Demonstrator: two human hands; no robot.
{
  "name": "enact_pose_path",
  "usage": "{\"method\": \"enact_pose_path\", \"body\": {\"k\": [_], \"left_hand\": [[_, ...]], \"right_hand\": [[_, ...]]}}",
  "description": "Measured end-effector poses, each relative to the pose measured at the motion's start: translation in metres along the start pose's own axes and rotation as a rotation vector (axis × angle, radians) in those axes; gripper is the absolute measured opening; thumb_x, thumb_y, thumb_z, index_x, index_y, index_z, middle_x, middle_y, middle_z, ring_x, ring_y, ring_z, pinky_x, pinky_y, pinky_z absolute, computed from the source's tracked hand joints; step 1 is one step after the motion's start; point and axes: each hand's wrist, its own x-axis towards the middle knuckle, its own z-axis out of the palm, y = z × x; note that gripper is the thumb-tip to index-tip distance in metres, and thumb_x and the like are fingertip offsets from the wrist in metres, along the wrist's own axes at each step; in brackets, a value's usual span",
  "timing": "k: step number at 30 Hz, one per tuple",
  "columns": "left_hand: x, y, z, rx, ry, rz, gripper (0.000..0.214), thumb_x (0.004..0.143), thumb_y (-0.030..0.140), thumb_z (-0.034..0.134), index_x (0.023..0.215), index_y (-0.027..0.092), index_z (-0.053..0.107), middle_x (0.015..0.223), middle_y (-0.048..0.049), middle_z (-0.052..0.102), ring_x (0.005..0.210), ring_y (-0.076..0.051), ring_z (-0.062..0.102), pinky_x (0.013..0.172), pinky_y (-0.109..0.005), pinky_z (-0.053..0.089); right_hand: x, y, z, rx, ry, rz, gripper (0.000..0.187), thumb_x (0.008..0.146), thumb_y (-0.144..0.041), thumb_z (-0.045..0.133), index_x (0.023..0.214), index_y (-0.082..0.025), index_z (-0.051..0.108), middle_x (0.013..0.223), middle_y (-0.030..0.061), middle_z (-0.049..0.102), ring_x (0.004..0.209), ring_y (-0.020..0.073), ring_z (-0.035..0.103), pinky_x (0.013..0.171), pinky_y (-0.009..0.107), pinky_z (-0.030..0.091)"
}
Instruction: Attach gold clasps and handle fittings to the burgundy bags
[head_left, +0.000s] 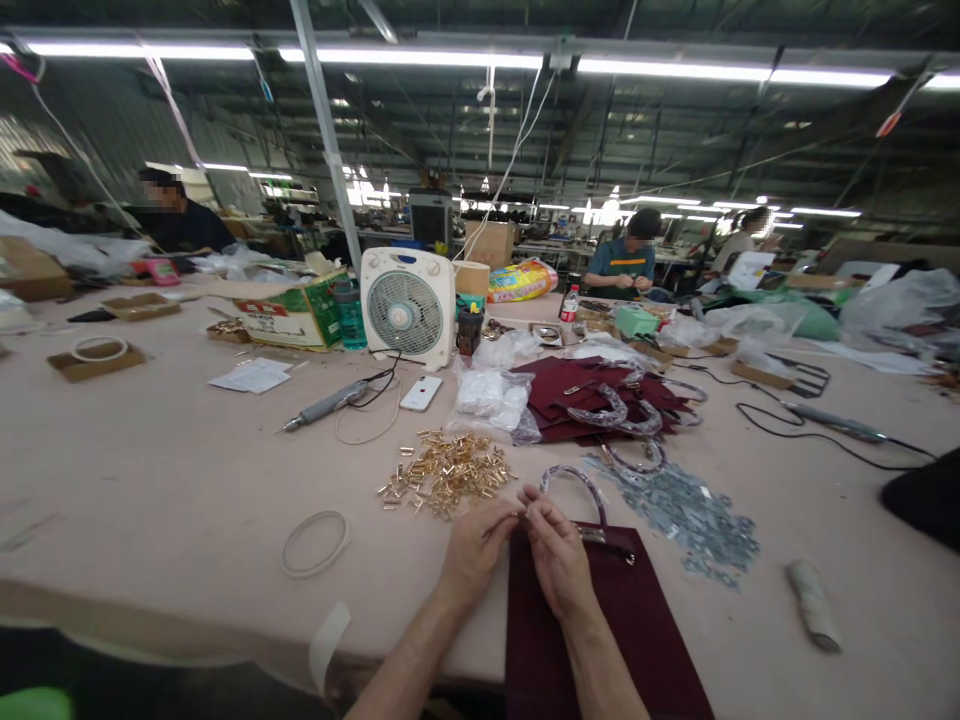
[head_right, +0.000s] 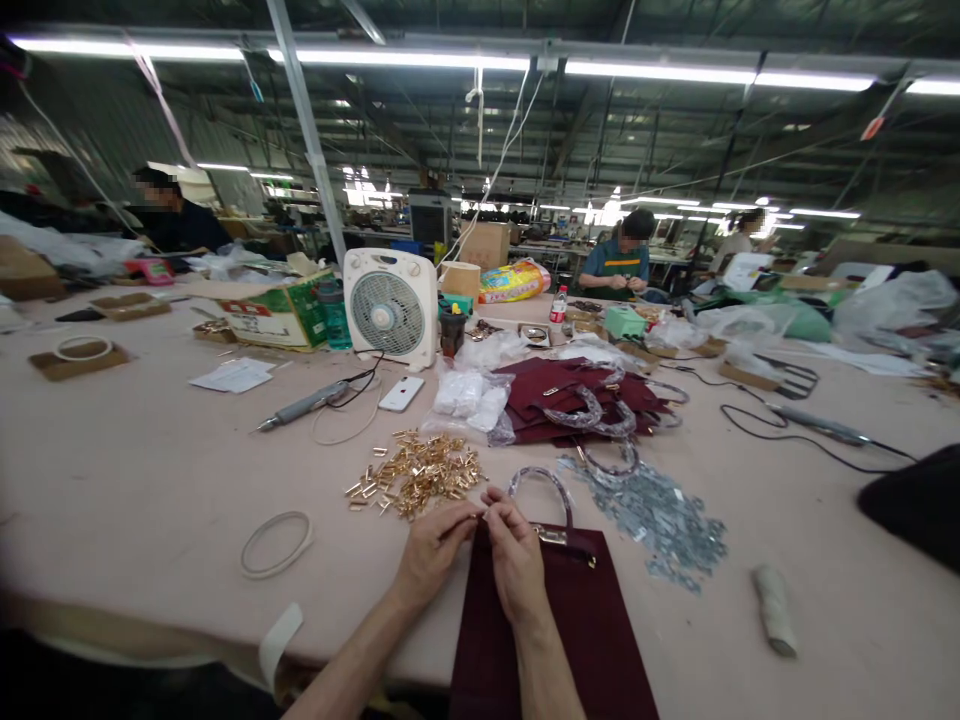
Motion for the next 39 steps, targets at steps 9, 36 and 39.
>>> {"method": "enact_pose_path", "body": {"k": [9,36,39], "left_hand": [[0.002,0.006,0.000,0.027,-0.021,0.053,0.022,0.104,0.025,0.056,0.114,0.024,0.075,0.111,-0.0058,0.077,0.104,-0.019,0.070,0.094,-0.030,0.054],[-0.003,0.000,-0.003,-0.168,-0.033,-0.151,0.031,0.099,0.029,0.062,0.128,0.023,0.068,0.124,-0.0085,0.075,0.113,-0.022,0.070,0.102,-0.035,0.054],[-0.003,-0.001,-0.003,-0.292,-0.069,-0.213,0.029,0.097,0.032,0.066,0.123,0.021,0.071,0.119,-0.0087,0.076,0.109,-0.023,0.072,0.099,-0.035,0.056]], "right_hand": [[-0.002,0.005,-0.004,-0.131,-0.051,-0.032,0.019,0.082,-0.041,0.084,0.083,-0.023,0.076,0.139,0.0073,0.062,0.128,0.0281,0.056,0.117,0.044,0.038],[-0.007,-0.001,0.001,-0.084,-0.090,0.047,0.027,0.081,-0.041,0.086,0.102,-0.028,0.076,0.125,0.0056,0.070,0.120,0.0261,0.063,0.111,0.042,0.045],[-0.008,-0.004,0.003,-0.026,-0.111,0.078,0.042,0.079,-0.038,0.087,0.118,-0.030,0.073,0.122,0.0050,0.071,0.116,0.0240,0.064,0.106,0.039,0.049]]}}
